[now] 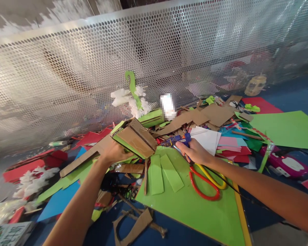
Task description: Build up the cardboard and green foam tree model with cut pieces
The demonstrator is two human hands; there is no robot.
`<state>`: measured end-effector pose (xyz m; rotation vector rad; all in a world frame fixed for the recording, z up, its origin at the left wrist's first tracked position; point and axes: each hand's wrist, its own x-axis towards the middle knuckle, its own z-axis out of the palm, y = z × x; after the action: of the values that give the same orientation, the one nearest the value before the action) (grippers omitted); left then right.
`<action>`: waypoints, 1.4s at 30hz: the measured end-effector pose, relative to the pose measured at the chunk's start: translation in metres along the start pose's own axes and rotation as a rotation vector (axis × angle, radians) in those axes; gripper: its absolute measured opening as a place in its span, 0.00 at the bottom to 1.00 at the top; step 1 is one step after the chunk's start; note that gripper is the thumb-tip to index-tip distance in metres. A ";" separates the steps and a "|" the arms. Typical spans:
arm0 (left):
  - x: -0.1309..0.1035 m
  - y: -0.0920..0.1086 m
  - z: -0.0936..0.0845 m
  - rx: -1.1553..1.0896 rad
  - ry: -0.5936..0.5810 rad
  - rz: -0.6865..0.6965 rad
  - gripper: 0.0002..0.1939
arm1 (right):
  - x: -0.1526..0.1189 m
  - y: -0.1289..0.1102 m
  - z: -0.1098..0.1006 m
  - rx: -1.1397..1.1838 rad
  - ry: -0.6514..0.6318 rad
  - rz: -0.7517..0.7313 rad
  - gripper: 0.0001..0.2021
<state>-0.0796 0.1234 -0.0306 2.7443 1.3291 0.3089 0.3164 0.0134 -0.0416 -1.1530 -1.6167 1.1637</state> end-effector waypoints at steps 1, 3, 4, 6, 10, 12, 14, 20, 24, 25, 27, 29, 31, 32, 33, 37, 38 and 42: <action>0.000 0.000 -0.001 0.009 0.010 0.003 0.21 | -0.001 0.000 0.001 0.012 -0.016 -0.009 0.28; 0.000 0.000 -0.005 0.038 0.029 0.009 0.21 | -0.001 0.001 0.001 0.040 -0.041 -0.020 0.28; 0.001 0.002 -0.007 0.056 0.033 0.015 0.21 | -0.001 0.001 0.000 0.059 -0.045 -0.019 0.28; 0.001 0.005 -0.011 0.095 0.032 0.038 0.22 | 0.001 0.002 -0.001 0.105 -0.042 -0.008 0.28; 0.002 0.012 -0.015 0.179 -0.023 0.079 0.22 | 0.004 0.004 -0.004 0.155 -0.014 0.004 0.28; 0.003 0.013 -0.014 0.215 -0.048 0.091 0.22 | 0.005 0.005 -0.004 0.150 -0.002 0.002 0.29; 0.003 0.015 -0.013 0.235 -0.051 0.109 0.21 | 0.005 0.006 -0.002 0.145 0.006 0.003 0.29; 0.005 0.021 -0.015 0.258 0.044 0.137 0.20 | 0.004 0.009 0.002 0.095 -0.002 0.004 0.29; 0.004 0.018 -0.016 0.285 0.106 0.153 0.21 | 0.003 0.007 0.003 0.063 -0.031 -0.012 0.27; 0.003 0.016 -0.015 0.296 0.109 0.155 0.21 | 0.002 0.006 0.003 0.059 -0.036 -0.013 0.27; 0.003 0.012 -0.012 0.313 0.108 0.161 0.22 | 0.002 0.005 0.003 0.051 -0.035 -0.014 0.26; 0.002 0.009 -0.010 0.318 0.112 0.169 0.22 | 0.001 0.003 0.003 0.038 -0.022 -0.021 0.26; 0.003 0.008 -0.009 0.309 0.118 0.182 0.22 | 0.001 0.001 0.003 0.027 -0.009 -0.028 0.26; 0.003 0.008 -0.009 0.300 0.119 0.190 0.21 | 0.000 0.001 0.003 0.025 -0.008 -0.032 0.26; 0.003 0.009 -0.009 0.290 0.115 0.198 0.21 | 0.000 0.000 0.003 0.027 -0.010 -0.035 0.26; 0.004 0.013 -0.010 0.269 0.097 0.199 0.23 | -0.001 -0.004 0.004 0.040 -0.021 -0.062 0.26; 0.004 0.013 -0.009 0.269 0.092 0.193 0.24 | -0.001 -0.005 0.004 0.042 -0.015 -0.071 0.27; 0.005 0.016 -0.005 0.276 0.091 0.185 0.25 | 0.002 -0.013 0.006 0.073 0.016 -0.095 0.28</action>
<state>-0.0652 0.1174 -0.0224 3.1283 1.2215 0.2836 0.3073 0.0119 -0.0307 -1.0260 -1.5866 1.1401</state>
